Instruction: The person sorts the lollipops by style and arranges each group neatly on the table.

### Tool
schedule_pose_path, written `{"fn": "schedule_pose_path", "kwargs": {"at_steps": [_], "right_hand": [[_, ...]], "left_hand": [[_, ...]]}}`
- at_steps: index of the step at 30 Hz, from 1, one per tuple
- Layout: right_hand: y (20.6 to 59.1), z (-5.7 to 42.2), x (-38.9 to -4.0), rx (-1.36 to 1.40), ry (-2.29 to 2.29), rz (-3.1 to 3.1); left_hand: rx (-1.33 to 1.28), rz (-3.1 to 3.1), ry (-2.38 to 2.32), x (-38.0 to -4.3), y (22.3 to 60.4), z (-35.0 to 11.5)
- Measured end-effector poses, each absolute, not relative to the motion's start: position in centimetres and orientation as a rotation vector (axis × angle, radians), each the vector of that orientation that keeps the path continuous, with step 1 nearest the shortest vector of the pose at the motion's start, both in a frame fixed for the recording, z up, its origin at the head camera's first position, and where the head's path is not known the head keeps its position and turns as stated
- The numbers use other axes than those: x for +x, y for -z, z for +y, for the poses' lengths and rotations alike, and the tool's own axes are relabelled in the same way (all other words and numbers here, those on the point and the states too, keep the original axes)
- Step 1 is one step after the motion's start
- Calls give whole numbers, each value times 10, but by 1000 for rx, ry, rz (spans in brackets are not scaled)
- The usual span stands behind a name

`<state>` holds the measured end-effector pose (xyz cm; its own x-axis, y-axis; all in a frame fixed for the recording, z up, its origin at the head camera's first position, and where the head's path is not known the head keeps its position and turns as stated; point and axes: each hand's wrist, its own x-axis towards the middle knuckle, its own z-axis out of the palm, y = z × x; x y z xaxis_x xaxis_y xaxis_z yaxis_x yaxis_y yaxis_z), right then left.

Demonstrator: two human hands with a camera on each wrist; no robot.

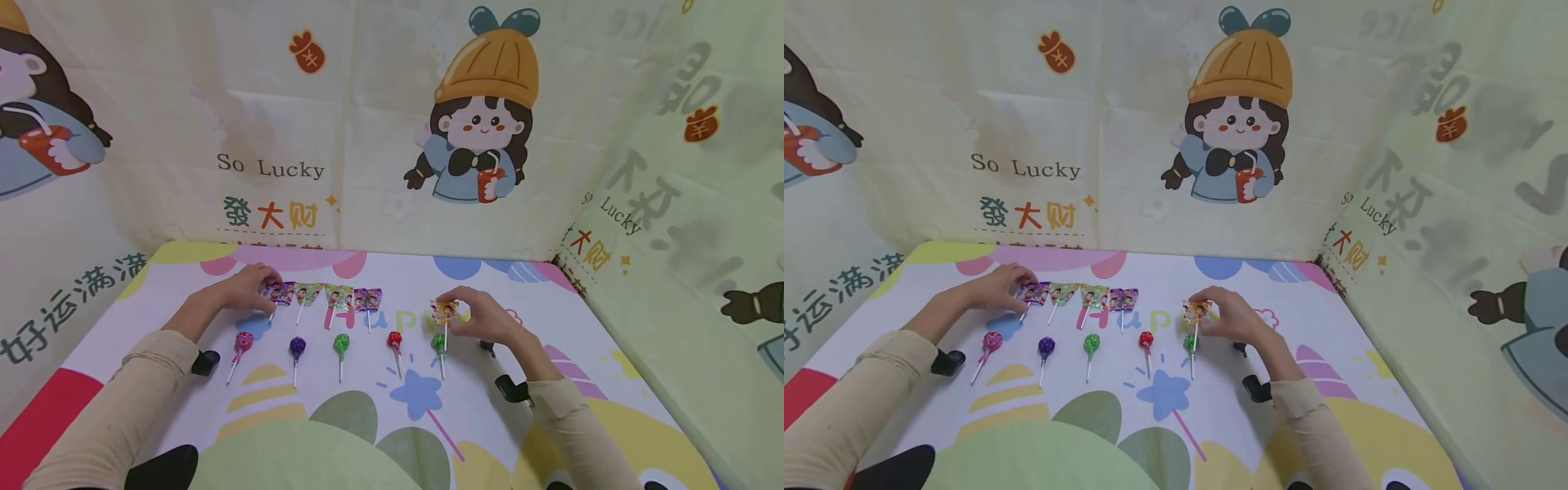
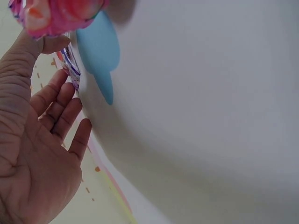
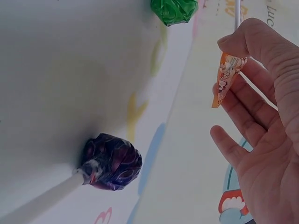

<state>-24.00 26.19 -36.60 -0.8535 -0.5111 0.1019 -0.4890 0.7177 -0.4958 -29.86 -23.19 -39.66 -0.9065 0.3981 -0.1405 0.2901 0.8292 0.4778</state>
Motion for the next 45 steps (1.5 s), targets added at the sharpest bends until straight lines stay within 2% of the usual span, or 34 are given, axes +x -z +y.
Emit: {"fn": "schedule_pose_path", "kwargs": {"at_steps": [21, 45], "right_hand": [[363, 232, -257, -804, 813, 2818], [377, 193, -287, -768, 734, 2816]], "left_hand": [[550, 2783, -686, -298, 399, -234], [526, 2779, -685, -298, 398, -232]]}}
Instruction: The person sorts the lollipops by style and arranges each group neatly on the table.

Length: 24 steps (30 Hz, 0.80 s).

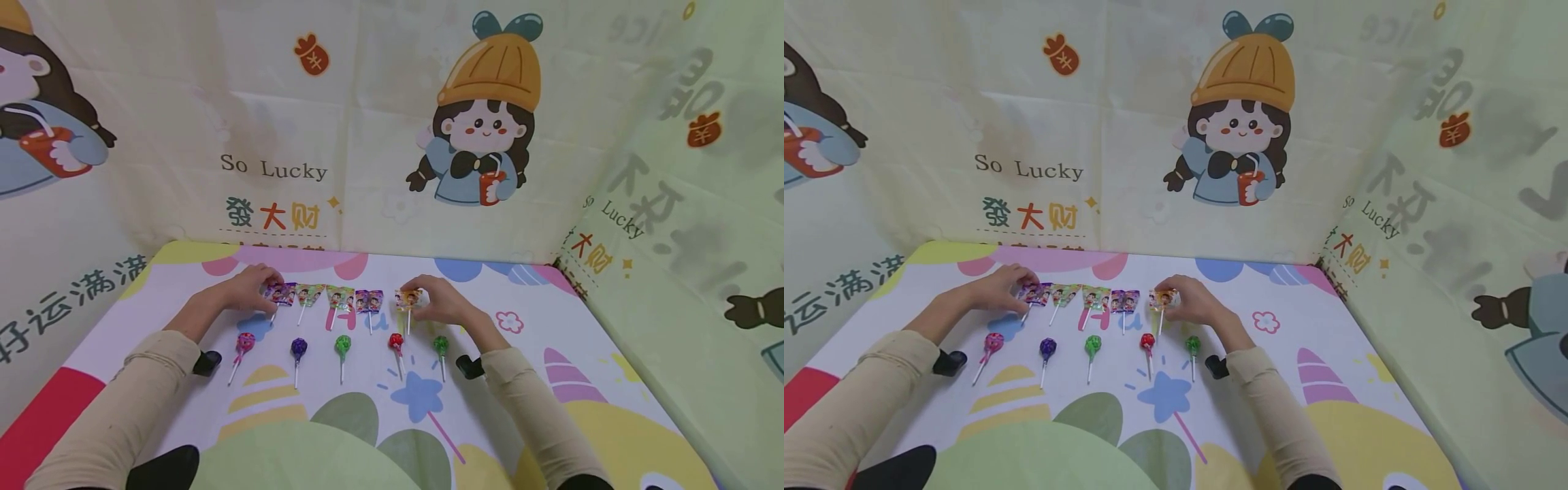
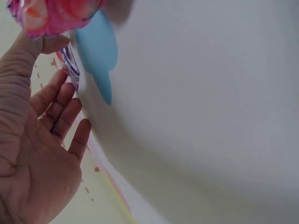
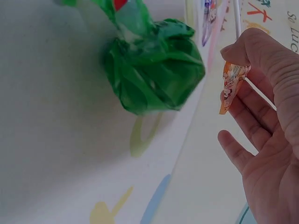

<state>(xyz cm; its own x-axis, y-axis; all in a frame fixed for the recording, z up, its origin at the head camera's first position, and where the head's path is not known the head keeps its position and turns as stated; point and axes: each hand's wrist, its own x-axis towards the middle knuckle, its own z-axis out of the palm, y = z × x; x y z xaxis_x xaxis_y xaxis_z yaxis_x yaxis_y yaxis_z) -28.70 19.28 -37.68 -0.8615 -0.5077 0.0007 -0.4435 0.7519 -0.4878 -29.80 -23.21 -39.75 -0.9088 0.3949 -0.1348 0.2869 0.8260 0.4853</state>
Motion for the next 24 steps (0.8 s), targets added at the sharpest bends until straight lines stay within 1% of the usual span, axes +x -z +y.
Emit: {"fn": "schedule_pose_path", "kwargs": {"at_steps": [15, 24], "right_hand": [[390, 181, -301, -750, 662, 2785], [394, 176, -303, -753, 642, 2780]], "left_hand": [[532, 2792, -685, -299, 401, -233], [529, 2794, -683, -299, 401, -232]]}}
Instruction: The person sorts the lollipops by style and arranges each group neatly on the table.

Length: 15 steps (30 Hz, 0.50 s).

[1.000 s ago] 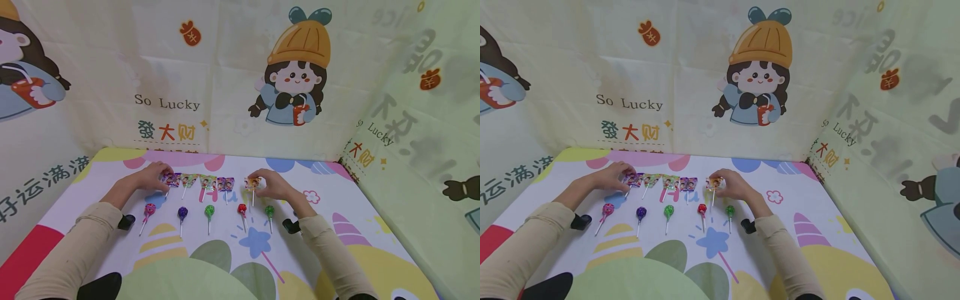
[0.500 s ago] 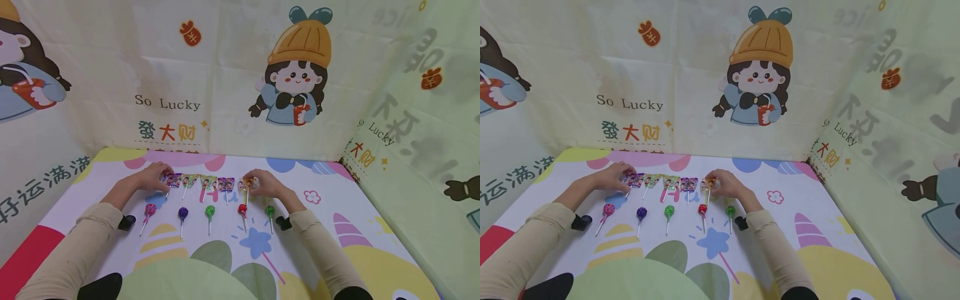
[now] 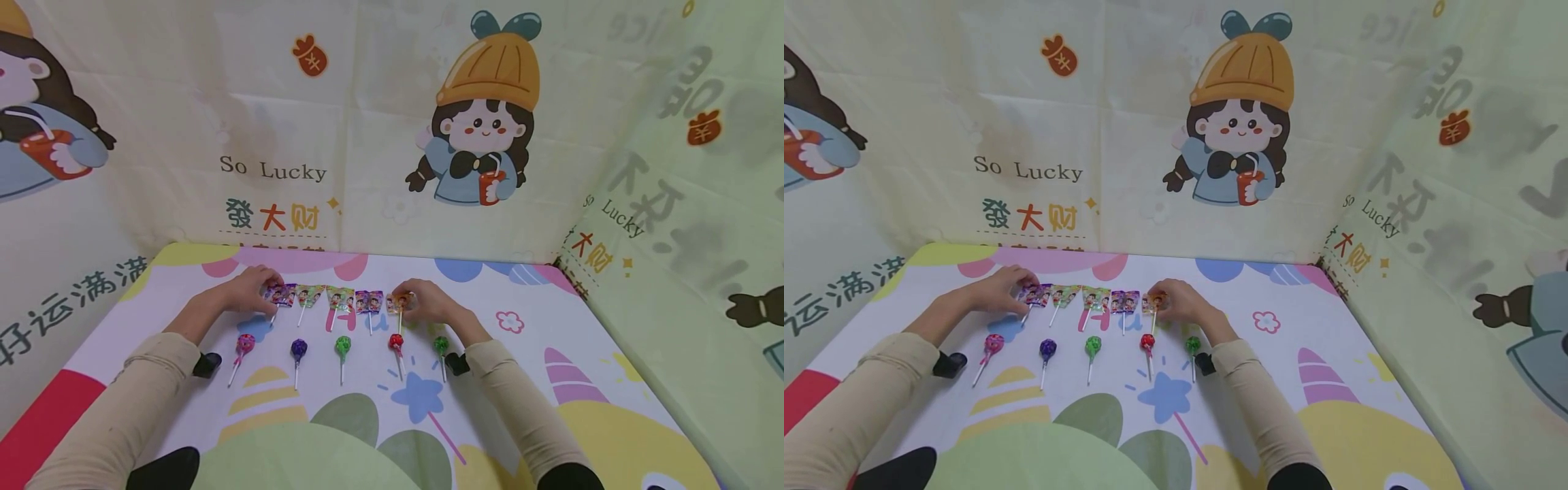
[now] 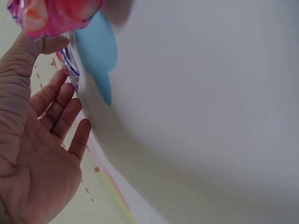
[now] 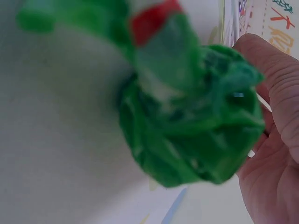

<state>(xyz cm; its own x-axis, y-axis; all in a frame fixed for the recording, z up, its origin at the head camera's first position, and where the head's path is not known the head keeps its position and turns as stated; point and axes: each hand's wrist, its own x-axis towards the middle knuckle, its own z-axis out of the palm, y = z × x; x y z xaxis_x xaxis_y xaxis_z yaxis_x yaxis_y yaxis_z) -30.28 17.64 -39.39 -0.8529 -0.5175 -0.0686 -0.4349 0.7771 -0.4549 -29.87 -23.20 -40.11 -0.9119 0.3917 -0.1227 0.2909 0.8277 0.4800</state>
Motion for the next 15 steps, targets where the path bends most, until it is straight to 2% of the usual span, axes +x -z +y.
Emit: {"fn": "schedule_pose_path", "kwargs": {"at_steps": [15], "right_hand": [[390, 179, -293, -690, 642, 2771]], "left_hand": [[527, 2793, -679, -295, 397, -230]]}}
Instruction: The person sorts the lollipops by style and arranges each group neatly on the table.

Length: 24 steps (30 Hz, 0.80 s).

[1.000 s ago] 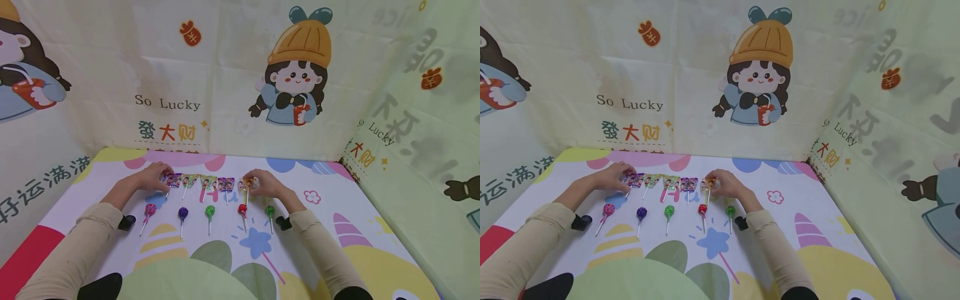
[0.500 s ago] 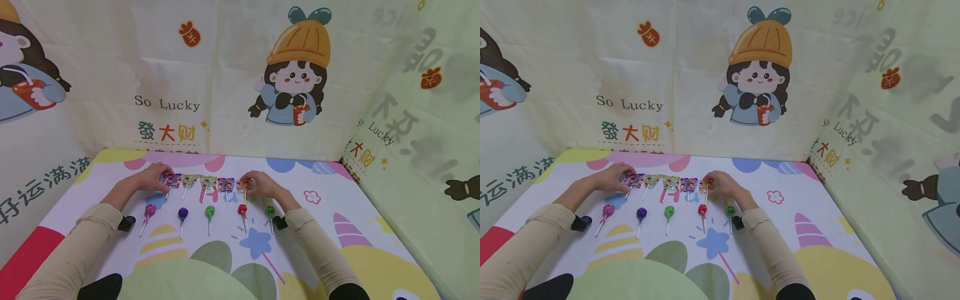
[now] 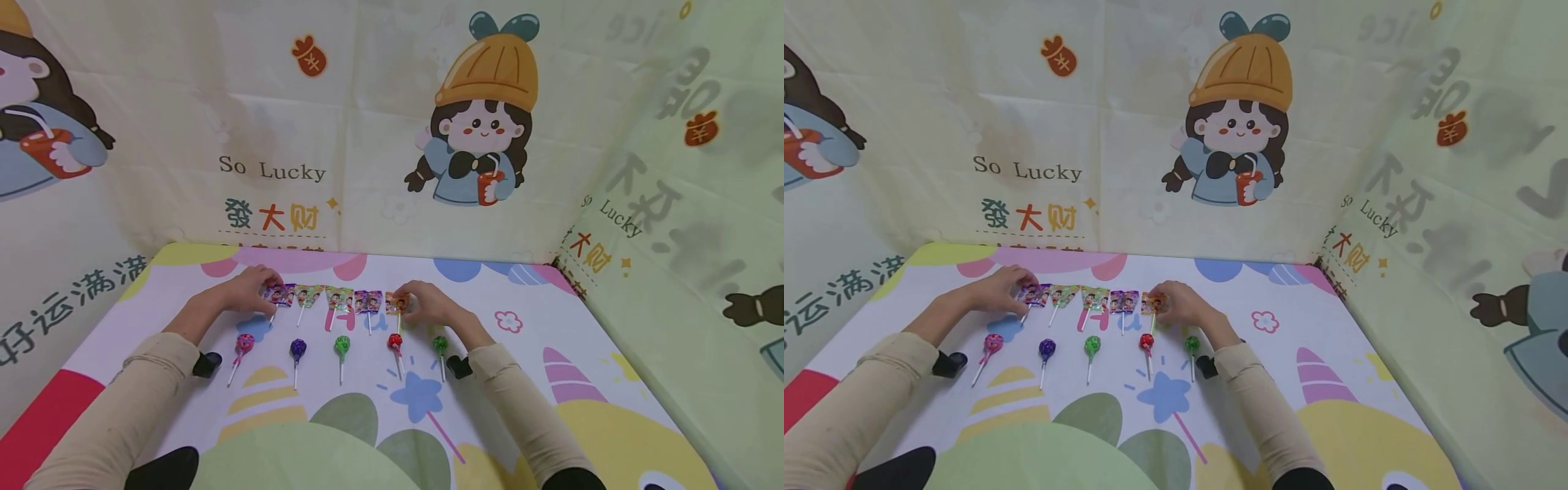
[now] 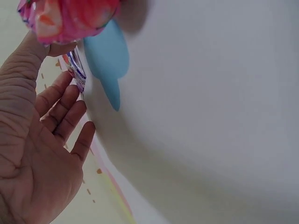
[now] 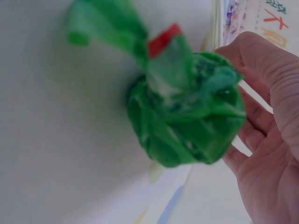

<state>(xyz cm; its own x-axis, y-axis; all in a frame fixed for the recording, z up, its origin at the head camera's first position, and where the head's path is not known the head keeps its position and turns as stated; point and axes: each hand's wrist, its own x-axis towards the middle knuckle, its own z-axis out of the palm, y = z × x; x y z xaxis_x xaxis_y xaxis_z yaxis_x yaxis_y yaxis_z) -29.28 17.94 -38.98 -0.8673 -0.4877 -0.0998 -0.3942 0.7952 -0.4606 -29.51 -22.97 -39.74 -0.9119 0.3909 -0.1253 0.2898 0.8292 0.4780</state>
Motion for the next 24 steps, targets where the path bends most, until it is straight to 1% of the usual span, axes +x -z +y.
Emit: {"fn": "schedule_pose_path", "kwargs": {"at_steps": [11, 24], "right_hand": [[383, 187, -277, -743, 776, 2782], [375, 194, -250, -752, 945, 2776]], "left_hand": [[570, 2779, -696, -293, 398, -234], [655, 2795, -775, -282, 395, -242]]}}
